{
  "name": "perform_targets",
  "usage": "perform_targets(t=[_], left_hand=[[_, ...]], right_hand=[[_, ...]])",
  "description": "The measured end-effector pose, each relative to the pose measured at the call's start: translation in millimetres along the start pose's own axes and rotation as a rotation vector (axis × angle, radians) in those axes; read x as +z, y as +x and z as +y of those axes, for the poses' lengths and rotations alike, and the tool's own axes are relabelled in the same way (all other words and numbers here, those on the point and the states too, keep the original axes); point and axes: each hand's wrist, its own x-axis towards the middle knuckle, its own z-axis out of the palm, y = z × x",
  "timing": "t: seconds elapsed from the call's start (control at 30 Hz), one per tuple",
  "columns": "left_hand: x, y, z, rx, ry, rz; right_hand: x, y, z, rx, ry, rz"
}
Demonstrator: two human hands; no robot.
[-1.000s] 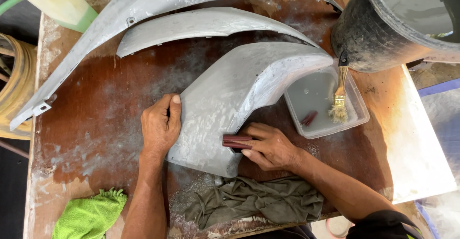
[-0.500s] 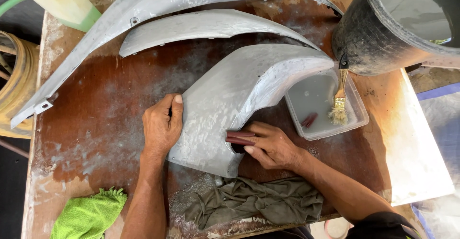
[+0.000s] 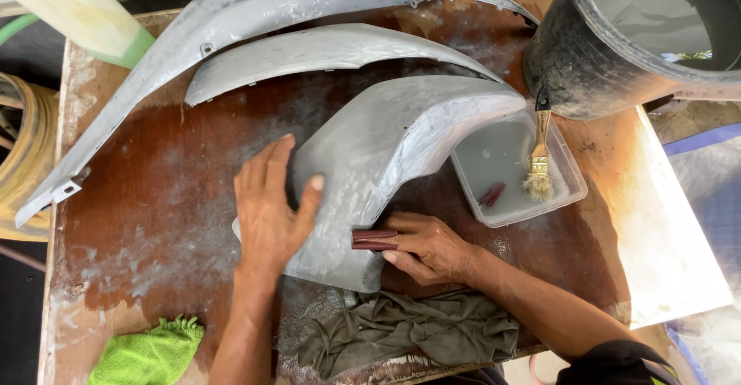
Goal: The person sands the surface of a grey car fender using a sanding block. They hold the fender with one hand and rub the sanding block across the surface with the other, occasionally dipping the block into a container of water.
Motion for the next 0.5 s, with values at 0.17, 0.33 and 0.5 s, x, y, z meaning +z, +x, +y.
perform_targets(t=[0.17,0.33,0.5], left_hand=[[25.3,-9.7,14.7,0.012,0.045,-0.021],[31.7,-13.8,16.8,-0.001,0.07,0.024],[30.5,-14.2,16.4,-0.028,0.036,0.021]], right_hand=[[0.4,0.1,0.0,-0.012,-0.04,0.001],[-6.5,-1.1,6.8,-0.033,-0.002,0.066],[8.9,-13.9,21.4,-0.036,-0.04,0.039]])
